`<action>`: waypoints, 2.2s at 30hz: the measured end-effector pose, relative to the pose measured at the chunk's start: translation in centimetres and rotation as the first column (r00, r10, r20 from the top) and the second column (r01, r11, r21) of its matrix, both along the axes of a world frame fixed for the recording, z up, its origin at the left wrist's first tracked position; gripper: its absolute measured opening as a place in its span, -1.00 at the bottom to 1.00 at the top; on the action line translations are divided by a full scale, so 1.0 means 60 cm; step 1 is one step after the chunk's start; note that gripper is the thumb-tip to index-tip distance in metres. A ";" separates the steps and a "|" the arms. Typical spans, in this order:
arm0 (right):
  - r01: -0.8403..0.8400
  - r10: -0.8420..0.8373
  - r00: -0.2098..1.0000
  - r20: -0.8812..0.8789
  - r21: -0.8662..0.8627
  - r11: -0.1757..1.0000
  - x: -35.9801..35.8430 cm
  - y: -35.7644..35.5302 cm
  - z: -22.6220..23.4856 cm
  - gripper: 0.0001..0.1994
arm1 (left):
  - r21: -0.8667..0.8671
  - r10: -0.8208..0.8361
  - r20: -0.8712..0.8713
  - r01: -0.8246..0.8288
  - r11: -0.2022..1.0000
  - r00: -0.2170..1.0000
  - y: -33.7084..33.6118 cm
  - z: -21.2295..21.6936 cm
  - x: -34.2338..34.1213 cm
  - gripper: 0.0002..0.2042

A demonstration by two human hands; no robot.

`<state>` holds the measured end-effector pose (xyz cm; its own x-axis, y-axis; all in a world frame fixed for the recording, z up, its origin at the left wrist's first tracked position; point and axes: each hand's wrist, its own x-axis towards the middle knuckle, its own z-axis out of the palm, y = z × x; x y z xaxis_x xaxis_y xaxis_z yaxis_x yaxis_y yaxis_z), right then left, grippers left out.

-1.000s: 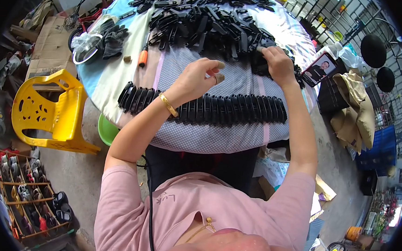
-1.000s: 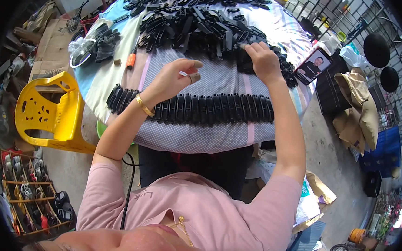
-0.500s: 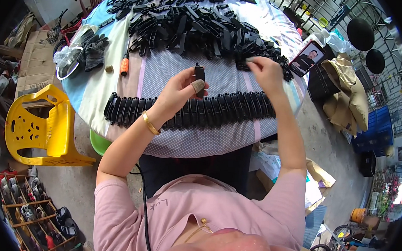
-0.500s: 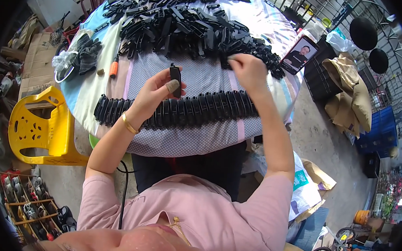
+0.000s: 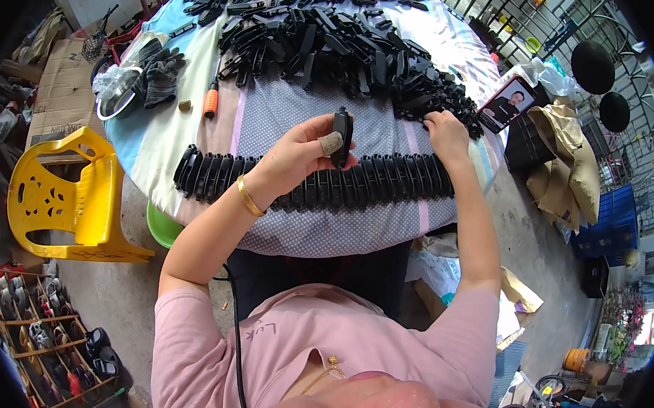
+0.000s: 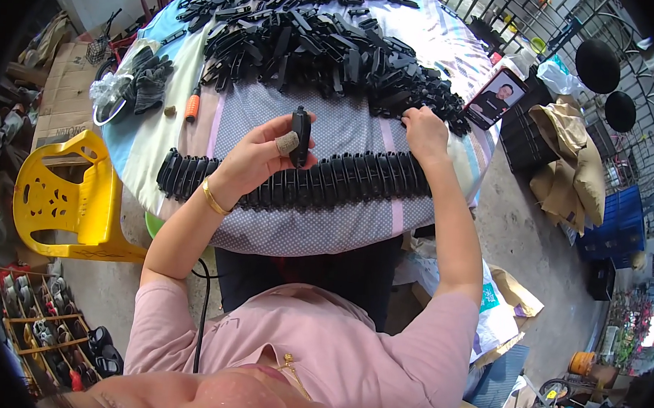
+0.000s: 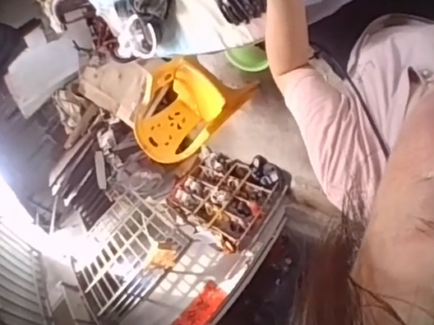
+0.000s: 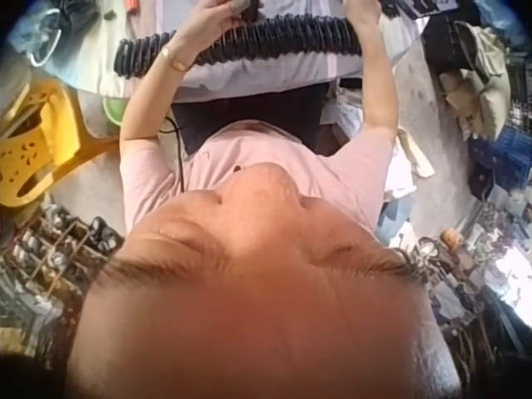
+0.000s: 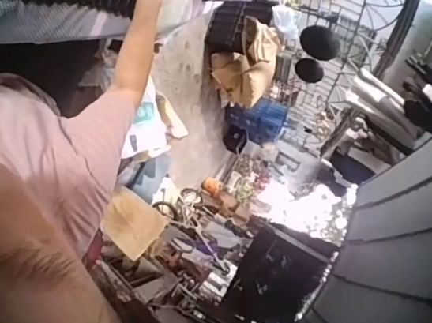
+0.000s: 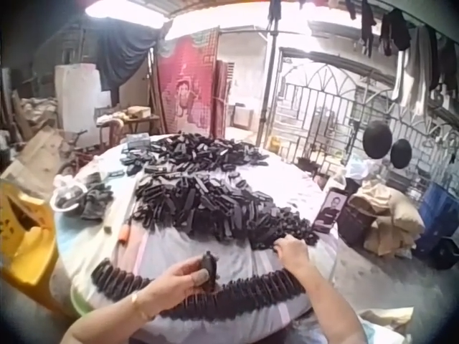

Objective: Manually assemble black hardware components and use a screwdriver to tighten parts.

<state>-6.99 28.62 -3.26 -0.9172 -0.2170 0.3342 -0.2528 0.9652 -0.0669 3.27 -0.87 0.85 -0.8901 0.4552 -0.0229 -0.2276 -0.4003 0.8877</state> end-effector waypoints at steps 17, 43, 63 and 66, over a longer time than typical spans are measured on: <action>-0.440 0.568 0.805 -0.171 -0.814 0.380 0.152 -0.170 0.135 -0.89 | 0.209 -0.006 0.039 -0.002 0.978 0.999 -0.015 0.023 -0.003 -0.64; -0.700 0.566 0.708 -0.423 -0.312 0.642 0.185 -0.205 0.138 -0.86 | -0.002 0.100 -0.133 -0.101 0.995 0.986 -0.003 0.001 0.014 -0.66; -0.242 0.240 0.947 -0.214 0.019 0.970 -0.018 -0.018 0.045 -0.67 | -0.786 -0.023 -0.614 -0.614 -0.072 0.789 -0.357 0.026 0.039 -0.73; -0.273 0.280 0.950 -0.141 0.067 0.960 -0.032 -0.012 0.035 -0.67 | -0.933 0.156 -0.297 -0.321 0.162 0.942 -0.379 0.006 0.050 -0.64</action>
